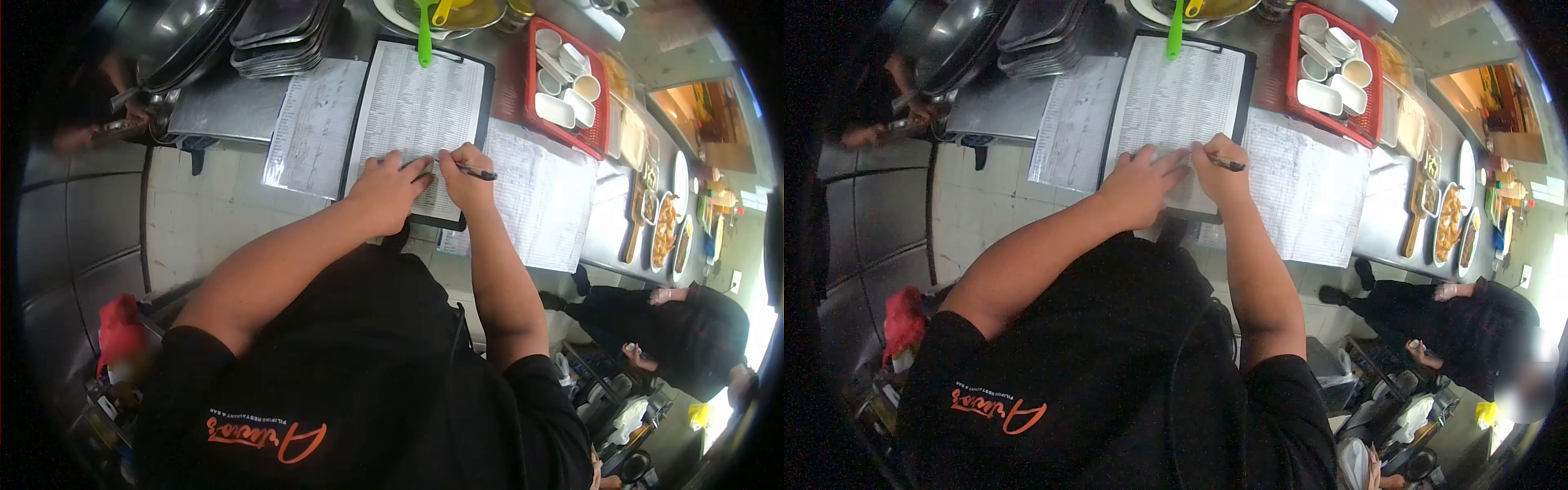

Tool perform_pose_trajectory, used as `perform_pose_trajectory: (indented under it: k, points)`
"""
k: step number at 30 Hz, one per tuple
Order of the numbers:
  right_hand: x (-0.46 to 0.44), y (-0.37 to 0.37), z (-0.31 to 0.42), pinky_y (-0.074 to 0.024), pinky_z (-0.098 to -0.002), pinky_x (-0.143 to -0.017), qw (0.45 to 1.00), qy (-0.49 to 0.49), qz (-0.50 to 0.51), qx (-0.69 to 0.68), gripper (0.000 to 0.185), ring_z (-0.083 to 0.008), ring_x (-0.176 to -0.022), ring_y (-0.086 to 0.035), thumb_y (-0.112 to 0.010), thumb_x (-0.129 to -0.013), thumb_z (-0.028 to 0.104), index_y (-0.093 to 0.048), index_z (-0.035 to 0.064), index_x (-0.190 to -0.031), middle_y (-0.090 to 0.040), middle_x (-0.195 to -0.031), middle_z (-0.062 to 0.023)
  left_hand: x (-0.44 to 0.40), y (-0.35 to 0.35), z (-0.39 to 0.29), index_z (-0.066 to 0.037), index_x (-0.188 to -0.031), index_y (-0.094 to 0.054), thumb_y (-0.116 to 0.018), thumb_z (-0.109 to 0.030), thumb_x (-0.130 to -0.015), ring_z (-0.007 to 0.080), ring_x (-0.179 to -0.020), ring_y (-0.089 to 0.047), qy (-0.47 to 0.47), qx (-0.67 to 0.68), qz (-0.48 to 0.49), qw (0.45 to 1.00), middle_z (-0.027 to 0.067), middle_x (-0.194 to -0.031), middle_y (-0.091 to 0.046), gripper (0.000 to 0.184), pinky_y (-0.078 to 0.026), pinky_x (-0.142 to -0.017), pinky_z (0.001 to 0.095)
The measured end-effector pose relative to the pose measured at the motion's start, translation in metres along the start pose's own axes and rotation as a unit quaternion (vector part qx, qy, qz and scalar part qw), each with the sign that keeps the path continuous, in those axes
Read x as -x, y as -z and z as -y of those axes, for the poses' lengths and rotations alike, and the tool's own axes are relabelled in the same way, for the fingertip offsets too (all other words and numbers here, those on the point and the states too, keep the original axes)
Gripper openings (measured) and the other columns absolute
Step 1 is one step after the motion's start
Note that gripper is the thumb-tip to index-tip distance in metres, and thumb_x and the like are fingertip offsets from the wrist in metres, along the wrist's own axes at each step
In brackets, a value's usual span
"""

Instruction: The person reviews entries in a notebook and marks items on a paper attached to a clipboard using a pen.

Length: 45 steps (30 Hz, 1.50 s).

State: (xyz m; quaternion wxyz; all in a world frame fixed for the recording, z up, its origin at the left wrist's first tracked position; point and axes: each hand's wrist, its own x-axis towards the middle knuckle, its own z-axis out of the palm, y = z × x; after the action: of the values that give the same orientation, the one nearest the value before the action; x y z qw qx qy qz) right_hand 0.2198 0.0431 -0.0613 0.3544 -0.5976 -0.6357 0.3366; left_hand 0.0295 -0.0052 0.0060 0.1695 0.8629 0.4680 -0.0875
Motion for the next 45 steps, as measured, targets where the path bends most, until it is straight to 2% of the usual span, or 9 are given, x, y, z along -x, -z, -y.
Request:
perform_pose_trajectory:
  k: [9,12,21,30,39,45]
  points:
    - [0.0,0.001,0.003,-0.0499,-0.0401,-0.057,1.0,0.0,-0.003,0.023,0.03,-0.0277,-0.057,-0.064,-0.076,-0.09,0.02,-0.06,0.0,-0.075,-0.065,-0.063,-0.016,-0.002,-0.002,0.0,-0.014,-0.153,-0.049,-0.079,-0.022,-0.084,0.0397,-0.142,-0.041,0.006,-0.003,0.014,1.0,0.0067,-0.165,-0.036,0.075,-0.043,-0.106,0.0543]
    - [0.0,-0.001,0.0,-0.0497,-0.0397,-0.056,1.0,0.008,-0.007,0.008,0.03,-0.027,-0.056,-0.063,-0.076,-0.09,0.019,-0.06,-0.0001,-0.074,-0.065,-0.063,-0.0161,0.0,-0.007,0.001,-0.016,-0.149,-0.056,-0.068,-0.013,-0.086,0.031,-0.132,-0.047,0.0,-0.019,-0.03,0.999,0.0042,-0.163,-0.04,0.065,-0.046,-0.1,0.0496]
    - [0.001,0.002,0.005,-0.0491,-0.0398,-0.056,1.0,0.01,-0.006,0.029,0.031,-0.0259,-0.055,-0.062,-0.076,-0.091,0.02,-0.06,0.0004,-0.073,-0.064,-0.063,-0.0154,0.0,-0.005,0.0,-0.015,-0.149,-0.056,-0.069,-0.015,-0.086,0.031,-0.134,-0.047,0.004,-0.016,-0.026,1.0,0.0043,-0.163,-0.04,0.064,-0.046,-0.101,0.0505]
    - [0.0,-0.002,-0.006,-0.0493,-0.0412,-0.057,0.999,0.02,-0.022,0.011,0.031,-0.029,-0.056,-0.062,-0.078,-0.088,0.019,-0.059,0.0015,-0.072,-0.063,-0.064,-0.0161,0.0,-0.007,0.001,-0.015,-0.149,-0.056,-0.07,-0.015,-0.085,0.031,-0.133,-0.047,0.0,-0.025,-0.026,0.999,0.004,-0.164,-0.04,0.066,-0.046,-0.1,0.05]
    - [0.001,-0.001,-0.004,-0.0497,-0.0407,-0.058,1.0,0.01,-0.015,0.021,0.031,-0.0267,-0.057,-0.062,-0.078,-0.089,0.018,-0.059,0.001,-0.072,-0.064,-0.064,-0.0153,-0.001,-0.005,0.0,-0.015,-0.15,-0.055,-0.069,-0.014,-0.085,0.0304,-0.133,-0.047,0.001,-0.028,-0.016,0.999,0.0036,-0.164,-0.039,0.066,-0.046,-0.1,0.0495]
    - [0.003,0.007,0.001,-0.0489,-0.0392,-0.058,0.999,-0.008,-0.044,0.003,0.031,-0.0244,-0.057,-0.06,-0.078,-0.089,0.018,-0.059,0.0005,-0.072,-0.063,-0.064,-0.0149,-0.002,-0.002,0.0,-0.016,-0.15,-0.055,-0.069,-0.014,-0.085,0.0309,-0.133,-0.048,0.006,-0.015,-0.003,1.0,0.003,-0.165,-0.038,0.066,-0.047,-0.1,0.0497]
